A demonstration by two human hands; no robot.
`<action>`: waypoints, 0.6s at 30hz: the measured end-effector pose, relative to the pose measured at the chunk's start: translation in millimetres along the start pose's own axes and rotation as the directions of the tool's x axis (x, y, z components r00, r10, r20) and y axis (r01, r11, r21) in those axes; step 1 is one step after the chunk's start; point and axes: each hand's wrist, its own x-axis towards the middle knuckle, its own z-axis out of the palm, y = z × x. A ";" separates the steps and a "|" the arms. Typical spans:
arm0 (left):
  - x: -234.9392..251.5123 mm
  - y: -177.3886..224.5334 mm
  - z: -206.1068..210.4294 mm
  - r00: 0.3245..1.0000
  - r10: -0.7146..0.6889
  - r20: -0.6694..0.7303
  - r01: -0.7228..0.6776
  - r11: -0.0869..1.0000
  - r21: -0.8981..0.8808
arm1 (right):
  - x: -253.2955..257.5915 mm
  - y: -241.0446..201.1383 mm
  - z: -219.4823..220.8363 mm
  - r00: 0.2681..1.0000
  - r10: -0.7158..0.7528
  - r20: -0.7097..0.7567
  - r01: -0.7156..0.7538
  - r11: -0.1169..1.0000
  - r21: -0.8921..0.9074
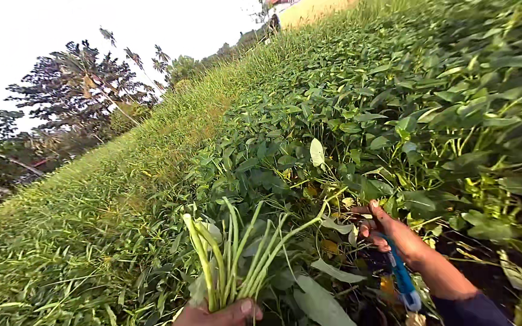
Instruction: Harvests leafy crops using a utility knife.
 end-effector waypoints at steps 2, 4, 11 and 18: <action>-1.2 34.1 -0.3 0.984 0.160 -0.079 -0.167 0.980 -0.104 | -34.3 -37.7 7.8 0.980 -0.196 -0.028 0.197 0.979 0.059; -1.1 70.3 1.7 0.945 0.292 -0.149 -0.313 0.940 -0.140 | -59.8 -90.6 24.8 0.905 -0.426 0.027 0.426 0.904 -0.028; 21.8 197.3 54.0 0.883 0.469 0.028 -0.461 0.876 -0.145 | -169.5 -242.6 84.1 0.781 -0.482 0.397 0.622 0.658 -0.425; 37.7 245.2 116.2 0.842 0.479 0.247 -0.463 0.878 -0.126 | -198.7 -217.1 46.0 0.810 -0.576 0.112 0.587 0.787 -0.191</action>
